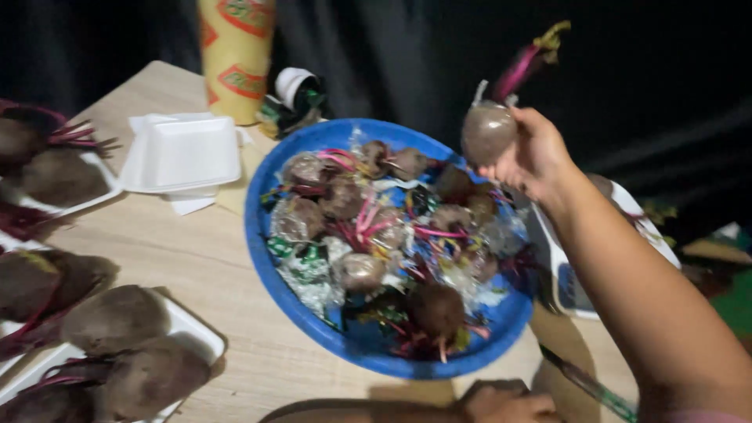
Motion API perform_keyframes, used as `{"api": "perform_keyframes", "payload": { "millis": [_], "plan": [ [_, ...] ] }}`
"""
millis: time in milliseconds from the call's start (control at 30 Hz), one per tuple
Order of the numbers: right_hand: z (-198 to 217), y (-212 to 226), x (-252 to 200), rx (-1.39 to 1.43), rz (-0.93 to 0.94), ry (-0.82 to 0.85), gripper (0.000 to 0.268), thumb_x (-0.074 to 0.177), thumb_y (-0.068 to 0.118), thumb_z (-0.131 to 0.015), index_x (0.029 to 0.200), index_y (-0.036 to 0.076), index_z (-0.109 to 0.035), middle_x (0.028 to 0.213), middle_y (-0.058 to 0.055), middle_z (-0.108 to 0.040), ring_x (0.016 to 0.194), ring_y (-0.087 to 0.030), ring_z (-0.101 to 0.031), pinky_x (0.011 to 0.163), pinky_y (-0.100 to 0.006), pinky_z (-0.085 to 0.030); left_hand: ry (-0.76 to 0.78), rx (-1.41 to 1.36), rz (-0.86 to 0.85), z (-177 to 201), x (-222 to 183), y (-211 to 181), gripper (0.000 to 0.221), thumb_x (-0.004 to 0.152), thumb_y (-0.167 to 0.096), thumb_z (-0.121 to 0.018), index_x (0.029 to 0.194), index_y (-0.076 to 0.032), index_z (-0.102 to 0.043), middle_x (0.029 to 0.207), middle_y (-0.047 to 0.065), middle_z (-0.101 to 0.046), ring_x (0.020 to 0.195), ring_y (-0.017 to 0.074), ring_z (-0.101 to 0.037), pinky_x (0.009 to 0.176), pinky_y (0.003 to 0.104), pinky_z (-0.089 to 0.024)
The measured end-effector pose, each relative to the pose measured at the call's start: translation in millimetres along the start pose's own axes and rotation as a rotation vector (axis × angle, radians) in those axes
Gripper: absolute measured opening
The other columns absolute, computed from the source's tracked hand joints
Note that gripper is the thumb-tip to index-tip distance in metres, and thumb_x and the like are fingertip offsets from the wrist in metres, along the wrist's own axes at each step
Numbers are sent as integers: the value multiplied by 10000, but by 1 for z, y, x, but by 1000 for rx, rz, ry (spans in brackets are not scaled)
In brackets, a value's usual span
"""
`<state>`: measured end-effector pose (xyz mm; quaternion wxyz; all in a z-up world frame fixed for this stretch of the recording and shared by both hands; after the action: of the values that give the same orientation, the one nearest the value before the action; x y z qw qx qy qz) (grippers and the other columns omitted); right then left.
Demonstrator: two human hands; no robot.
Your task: Trimming the stems of beets with a knife and weighing them on a digital scale
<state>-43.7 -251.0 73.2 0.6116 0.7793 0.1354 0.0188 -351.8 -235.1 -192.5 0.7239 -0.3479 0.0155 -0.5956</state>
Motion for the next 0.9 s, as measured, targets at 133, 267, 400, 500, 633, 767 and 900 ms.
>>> {"api": "perform_keyframes", "payload": {
  "millis": [133,267,400,500,633,767,900],
  "plan": [
    [36,-7,-107,162,20,-6,521,932,528,-613,1226,107,-697,1120,-147,-745,921,-339,-719,717,-504,-598,-387,127,-148,60,4,-45,178,976,-305,-682,1153,-322,-664,1158,-35,-651,884,300,-712,639,393,-541],
    [63,-27,-194,128,108,41,600,868,271,-772,1393,32,-603,1071,-225,-749,814,-384,-755,676,-420,-648,-447,33,-230,101,-8,-81,143,962,-212,-621,1094,-246,-661,1130,-56,-650,846,209,-680,775,358,-540],
    [79,-52,-252,-223,128,-290,616,736,21,-760,1310,86,-547,1029,-136,-682,784,-240,-692,622,-308,-590,-431,31,-443,98,-10,-86,238,997,-197,-592,1223,-199,-667,1113,51,-640,867,289,-693,677,453,-558],
    [59,-59,-273,-352,160,-384,610,706,26,-798,1259,136,-565,1028,-78,-693,821,-177,-675,576,-271,-545,-353,-7,-437,128,-16,-72,289,1032,-220,-593,1285,-88,-635,1222,124,-639,1064,286,-669,931,425,-518],
    [28,-71,-263,-250,327,-330,849,693,90,-901,1431,59,-483,1015,-174,-668,779,-249,-718,539,-315,-630,-894,-55,130,227,-26,-24,322,804,-290,-780,1099,-172,-722,909,17,-718,735,235,-692,663,304,-557],
    [-11,-88,-219,-75,425,-228,760,756,105,-881,1385,78,-454,1018,-158,-680,751,-192,-703,497,-232,-602,-891,25,233,263,-41,3,597,893,-165,-741,1413,-35,-478,1140,190,-608,729,309,-625,675,389,-530],
    [-36,-109,-166,-12,429,-27,744,768,122,-899,1377,88,-473,1004,-164,-686,721,-207,-705,447,-258,-608,-744,-495,399,249,-56,31,586,1028,-400,-429,1523,-92,-359,1260,199,-545,870,273,-638,690,351,-526]
  ]
}}
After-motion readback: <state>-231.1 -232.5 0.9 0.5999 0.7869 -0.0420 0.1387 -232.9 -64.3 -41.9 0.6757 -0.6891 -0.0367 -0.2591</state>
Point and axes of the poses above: each hand's wrist, its own x-axis towards the middle knuckle, its own z-axis out of the back of the hand, y = z × x, the point moved 5 cm from there along x, towards the middle knuckle
